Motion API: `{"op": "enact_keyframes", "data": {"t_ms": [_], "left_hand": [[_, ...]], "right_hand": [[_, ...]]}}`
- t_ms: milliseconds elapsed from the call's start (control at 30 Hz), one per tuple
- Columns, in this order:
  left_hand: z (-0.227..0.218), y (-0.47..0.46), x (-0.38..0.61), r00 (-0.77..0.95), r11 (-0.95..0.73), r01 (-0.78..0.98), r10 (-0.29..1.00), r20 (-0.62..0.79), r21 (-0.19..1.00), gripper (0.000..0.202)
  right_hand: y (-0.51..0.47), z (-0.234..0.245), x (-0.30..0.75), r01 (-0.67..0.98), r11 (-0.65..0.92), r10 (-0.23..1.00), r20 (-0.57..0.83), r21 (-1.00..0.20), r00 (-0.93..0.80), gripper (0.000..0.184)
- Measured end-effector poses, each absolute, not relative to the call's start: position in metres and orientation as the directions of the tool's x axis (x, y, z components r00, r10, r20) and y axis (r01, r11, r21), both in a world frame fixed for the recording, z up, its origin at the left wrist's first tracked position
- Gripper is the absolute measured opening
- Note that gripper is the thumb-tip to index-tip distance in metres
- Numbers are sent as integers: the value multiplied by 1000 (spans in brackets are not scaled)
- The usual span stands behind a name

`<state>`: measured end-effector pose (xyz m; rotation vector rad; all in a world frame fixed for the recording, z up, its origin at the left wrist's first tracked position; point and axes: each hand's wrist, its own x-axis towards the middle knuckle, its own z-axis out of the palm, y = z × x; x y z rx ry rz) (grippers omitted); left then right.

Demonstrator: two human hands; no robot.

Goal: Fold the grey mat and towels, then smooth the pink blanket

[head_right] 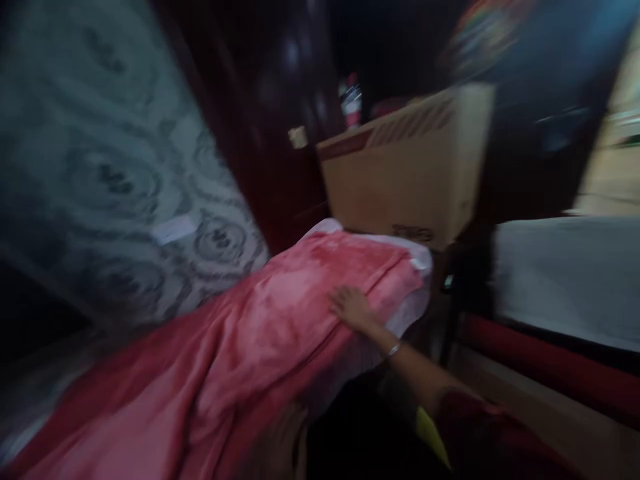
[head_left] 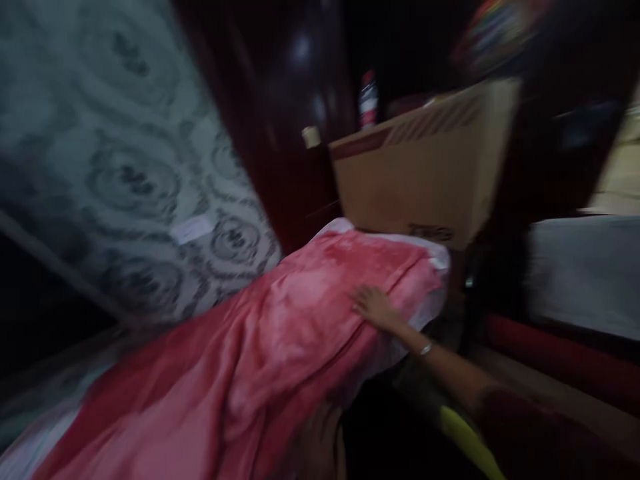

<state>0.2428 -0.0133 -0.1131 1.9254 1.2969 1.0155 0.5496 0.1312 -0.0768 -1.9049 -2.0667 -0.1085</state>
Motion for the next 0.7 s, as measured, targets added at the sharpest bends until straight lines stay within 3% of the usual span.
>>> {"op": "enact_keyframes", "data": {"t_ms": [200,367,500,567,700], "left_hand": [[-93,-58,201,-41,-136,283,987,153,949,19],[-88,-92,156,-338,-84,348,918,209,934,17],[-84,-110,111,-589,-16,445,748,306,895,19],[-85,-116,94,-646,37,499,682,344,866,21],[-102,-125,82,-666,80,507,668,331,858,23]], "right_hand": [[149,-131,569,967,161,905,420,-199,-64,60],[156,-165,584,898,355,782,609,-259,-133,65],[157,-177,587,885,400,733,663,-239,-153,60],[158,-178,586,890,384,739,660,-246,-137,60],[157,-174,582,891,359,757,645,-279,-103,62]]}}
